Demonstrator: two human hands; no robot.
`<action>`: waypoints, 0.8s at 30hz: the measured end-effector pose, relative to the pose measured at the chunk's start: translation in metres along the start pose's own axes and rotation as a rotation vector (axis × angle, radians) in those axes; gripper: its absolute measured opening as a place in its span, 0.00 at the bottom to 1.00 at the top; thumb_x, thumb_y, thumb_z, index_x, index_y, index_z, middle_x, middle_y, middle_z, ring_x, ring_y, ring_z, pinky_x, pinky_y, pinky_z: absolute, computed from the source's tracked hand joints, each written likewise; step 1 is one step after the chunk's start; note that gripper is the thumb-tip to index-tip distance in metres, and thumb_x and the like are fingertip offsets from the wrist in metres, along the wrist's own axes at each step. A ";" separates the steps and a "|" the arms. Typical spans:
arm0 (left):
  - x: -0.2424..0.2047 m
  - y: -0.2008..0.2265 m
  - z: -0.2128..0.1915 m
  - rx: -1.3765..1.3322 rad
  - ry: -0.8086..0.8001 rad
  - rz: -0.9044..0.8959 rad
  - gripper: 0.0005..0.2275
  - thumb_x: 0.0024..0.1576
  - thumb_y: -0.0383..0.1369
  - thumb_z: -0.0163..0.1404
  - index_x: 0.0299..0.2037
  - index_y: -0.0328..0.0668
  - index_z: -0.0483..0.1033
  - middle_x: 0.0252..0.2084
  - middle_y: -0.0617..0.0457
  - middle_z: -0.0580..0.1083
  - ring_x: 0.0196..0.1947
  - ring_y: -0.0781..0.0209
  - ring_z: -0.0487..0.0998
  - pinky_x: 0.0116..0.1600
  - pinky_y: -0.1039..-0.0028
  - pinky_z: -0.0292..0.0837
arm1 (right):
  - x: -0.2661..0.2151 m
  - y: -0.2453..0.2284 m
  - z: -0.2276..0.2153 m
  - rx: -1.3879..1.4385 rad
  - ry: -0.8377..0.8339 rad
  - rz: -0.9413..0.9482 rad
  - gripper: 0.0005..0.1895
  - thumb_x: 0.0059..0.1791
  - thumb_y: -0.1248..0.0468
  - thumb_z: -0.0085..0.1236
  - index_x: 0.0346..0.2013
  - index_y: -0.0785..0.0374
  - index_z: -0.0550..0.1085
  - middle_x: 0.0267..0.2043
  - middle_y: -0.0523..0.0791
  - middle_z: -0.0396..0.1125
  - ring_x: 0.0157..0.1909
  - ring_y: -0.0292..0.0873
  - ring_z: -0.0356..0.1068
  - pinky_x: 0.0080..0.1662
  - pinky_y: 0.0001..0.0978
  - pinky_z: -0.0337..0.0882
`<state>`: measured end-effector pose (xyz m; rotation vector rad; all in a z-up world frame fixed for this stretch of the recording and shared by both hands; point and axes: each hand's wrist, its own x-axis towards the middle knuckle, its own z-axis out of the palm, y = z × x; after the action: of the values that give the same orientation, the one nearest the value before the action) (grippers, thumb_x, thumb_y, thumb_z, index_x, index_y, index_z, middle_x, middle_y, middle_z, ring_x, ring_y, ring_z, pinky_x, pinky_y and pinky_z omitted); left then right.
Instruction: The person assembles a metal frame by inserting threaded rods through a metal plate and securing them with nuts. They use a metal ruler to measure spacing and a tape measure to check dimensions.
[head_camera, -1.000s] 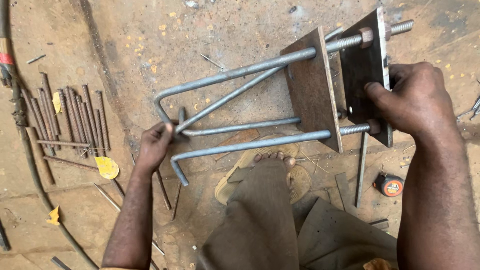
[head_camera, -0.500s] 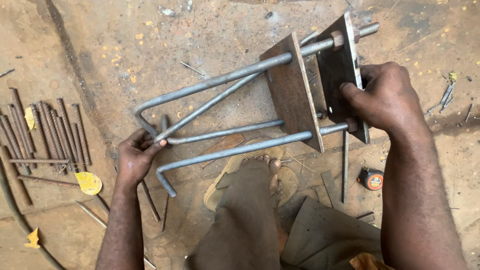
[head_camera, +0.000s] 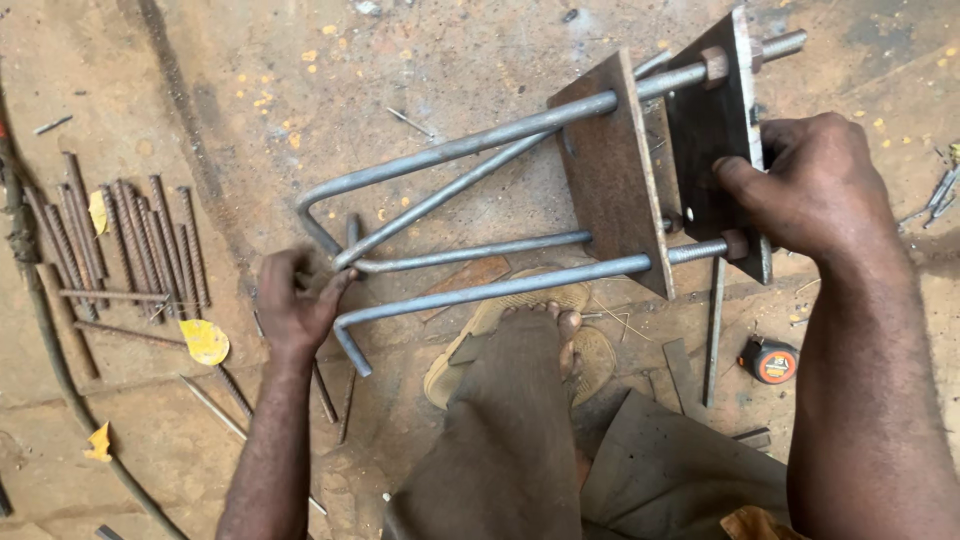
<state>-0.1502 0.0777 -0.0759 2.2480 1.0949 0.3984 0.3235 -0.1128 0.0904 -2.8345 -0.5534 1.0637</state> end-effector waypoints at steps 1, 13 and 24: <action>0.004 0.001 -0.004 0.195 0.032 0.192 0.18 0.54 0.40 0.69 0.46 0.41 0.76 0.40 0.49 0.77 0.39 0.59 0.79 0.35 0.71 0.77 | 0.001 0.001 0.000 0.009 -0.002 0.004 0.15 0.52 0.64 0.63 0.52 0.68 0.79 0.30 0.55 0.76 0.27 0.45 0.77 0.35 0.42 0.79; 0.084 0.059 0.013 0.728 -1.215 0.163 0.09 0.63 0.40 0.49 0.49 0.59 0.82 0.39 0.52 0.82 0.36 0.57 0.84 0.43 0.64 0.81 | 0.008 0.017 -0.003 0.057 0.007 -0.152 0.11 0.48 0.67 0.60 0.42 0.68 0.81 0.27 0.52 0.76 0.24 0.42 0.76 0.35 0.36 0.78; 0.060 0.034 -0.047 0.110 -0.652 -0.510 0.21 0.68 0.48 0.51 0.36 0.36 0.83 0.21 0.44 0.74 0.22 0.58 0.74 0.31 0.67 0.70 | 0.033 0.031 -0.014 0.005 -0.029 -0.205 0.10 0.51 0.67 0.64 0.44 0.72 0.80 0.31 0.56 0.76 0.27 0.46 0.75 0.31 0.39 0.76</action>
<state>-0.1164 0.1263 -0.0172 1.8637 1.2669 -0.5757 0.3649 -0.1296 0.0748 -2.6893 -0.8222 1.0678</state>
